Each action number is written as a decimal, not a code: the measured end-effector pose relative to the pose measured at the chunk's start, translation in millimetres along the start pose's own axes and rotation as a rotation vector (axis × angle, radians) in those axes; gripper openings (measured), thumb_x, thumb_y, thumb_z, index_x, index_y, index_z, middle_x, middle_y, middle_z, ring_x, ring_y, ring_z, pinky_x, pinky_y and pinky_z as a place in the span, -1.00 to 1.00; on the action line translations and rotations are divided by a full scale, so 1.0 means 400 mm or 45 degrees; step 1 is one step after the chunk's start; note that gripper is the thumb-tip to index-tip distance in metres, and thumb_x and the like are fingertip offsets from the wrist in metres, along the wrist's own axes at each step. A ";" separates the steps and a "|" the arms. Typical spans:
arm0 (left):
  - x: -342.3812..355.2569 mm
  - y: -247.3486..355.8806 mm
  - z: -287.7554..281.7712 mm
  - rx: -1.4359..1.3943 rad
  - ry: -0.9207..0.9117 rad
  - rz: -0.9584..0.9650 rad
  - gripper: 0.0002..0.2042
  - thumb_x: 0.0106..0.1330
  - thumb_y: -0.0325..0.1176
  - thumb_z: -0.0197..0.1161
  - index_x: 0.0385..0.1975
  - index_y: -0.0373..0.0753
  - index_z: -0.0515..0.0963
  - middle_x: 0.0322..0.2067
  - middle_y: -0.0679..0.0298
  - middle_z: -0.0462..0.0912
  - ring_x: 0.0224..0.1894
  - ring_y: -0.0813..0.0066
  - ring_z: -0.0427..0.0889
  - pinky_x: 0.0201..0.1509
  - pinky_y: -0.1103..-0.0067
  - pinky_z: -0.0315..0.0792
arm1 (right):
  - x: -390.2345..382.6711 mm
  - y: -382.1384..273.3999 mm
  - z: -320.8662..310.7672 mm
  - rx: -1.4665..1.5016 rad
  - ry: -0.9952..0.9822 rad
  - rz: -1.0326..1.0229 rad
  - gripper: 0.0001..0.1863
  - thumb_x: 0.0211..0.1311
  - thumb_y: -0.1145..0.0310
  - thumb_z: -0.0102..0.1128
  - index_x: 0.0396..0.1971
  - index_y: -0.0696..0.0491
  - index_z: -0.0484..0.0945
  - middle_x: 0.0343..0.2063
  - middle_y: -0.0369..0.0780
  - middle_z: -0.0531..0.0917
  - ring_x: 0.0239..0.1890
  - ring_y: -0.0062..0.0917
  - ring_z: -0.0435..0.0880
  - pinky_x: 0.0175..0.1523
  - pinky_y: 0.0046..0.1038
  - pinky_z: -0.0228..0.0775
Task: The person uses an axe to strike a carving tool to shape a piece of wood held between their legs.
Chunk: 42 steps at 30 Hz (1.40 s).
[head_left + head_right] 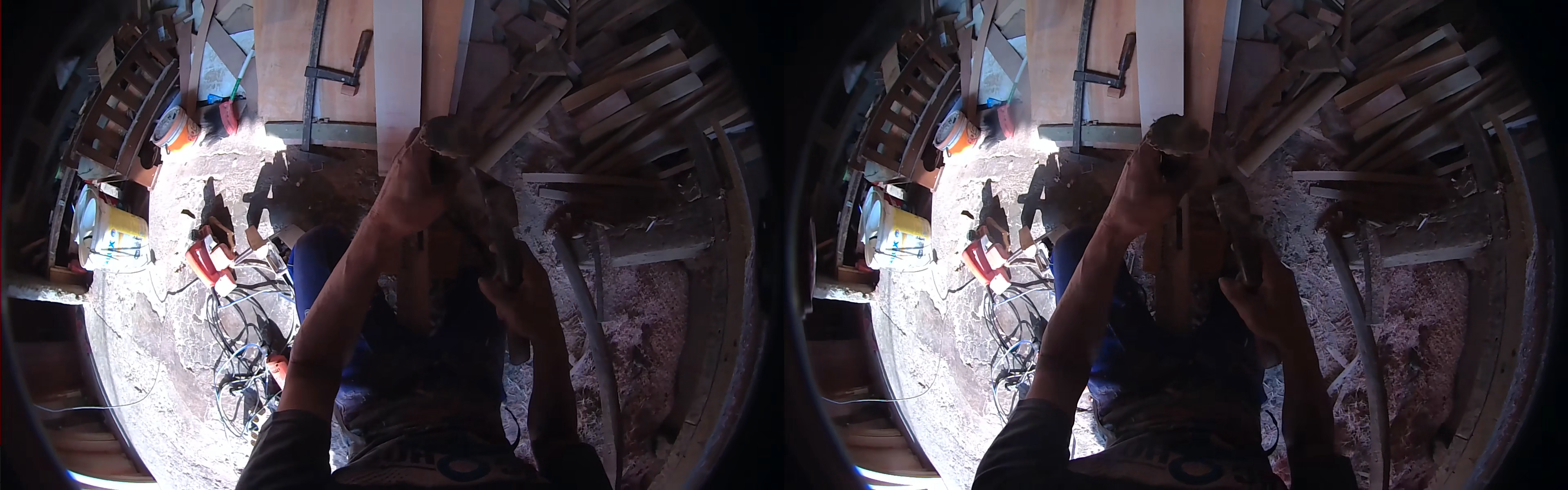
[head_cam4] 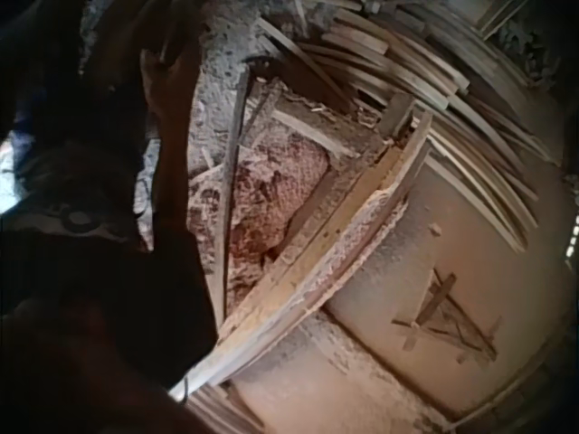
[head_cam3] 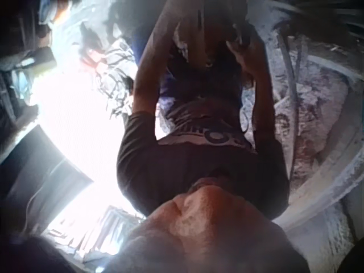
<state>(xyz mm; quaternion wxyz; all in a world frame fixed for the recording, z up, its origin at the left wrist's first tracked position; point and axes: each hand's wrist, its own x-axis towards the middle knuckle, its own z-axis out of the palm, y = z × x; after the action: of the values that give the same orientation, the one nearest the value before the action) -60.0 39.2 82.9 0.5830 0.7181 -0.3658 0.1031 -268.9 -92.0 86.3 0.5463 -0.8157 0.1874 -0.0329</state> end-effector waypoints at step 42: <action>-0.160 -0.217 0.135 -0.548 0.042 -0.426 -0.83 0.16 -0.51 0.33 -0.23 -0.31 0.63 -0.29 0.36 0.71 -0.23 0.63 0.63 -0.16 0.60 0.53 | 0.131 -0.373 -0.124 0.009 0.591 -1.310 -0.50 0.32 0.46 0.24 0.22 0.23 0.39 -0.58 -0.34 0.61 -0.70 -0.78 0.40 -0.55 -0.74 0.20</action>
<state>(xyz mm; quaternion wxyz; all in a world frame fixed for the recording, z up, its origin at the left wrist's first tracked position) -64.4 20.5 -36.2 0.7371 0.6262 -0.2459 -0.0632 -192.8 -103.9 233.3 0.4072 -0.7714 -0.1192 -0.4742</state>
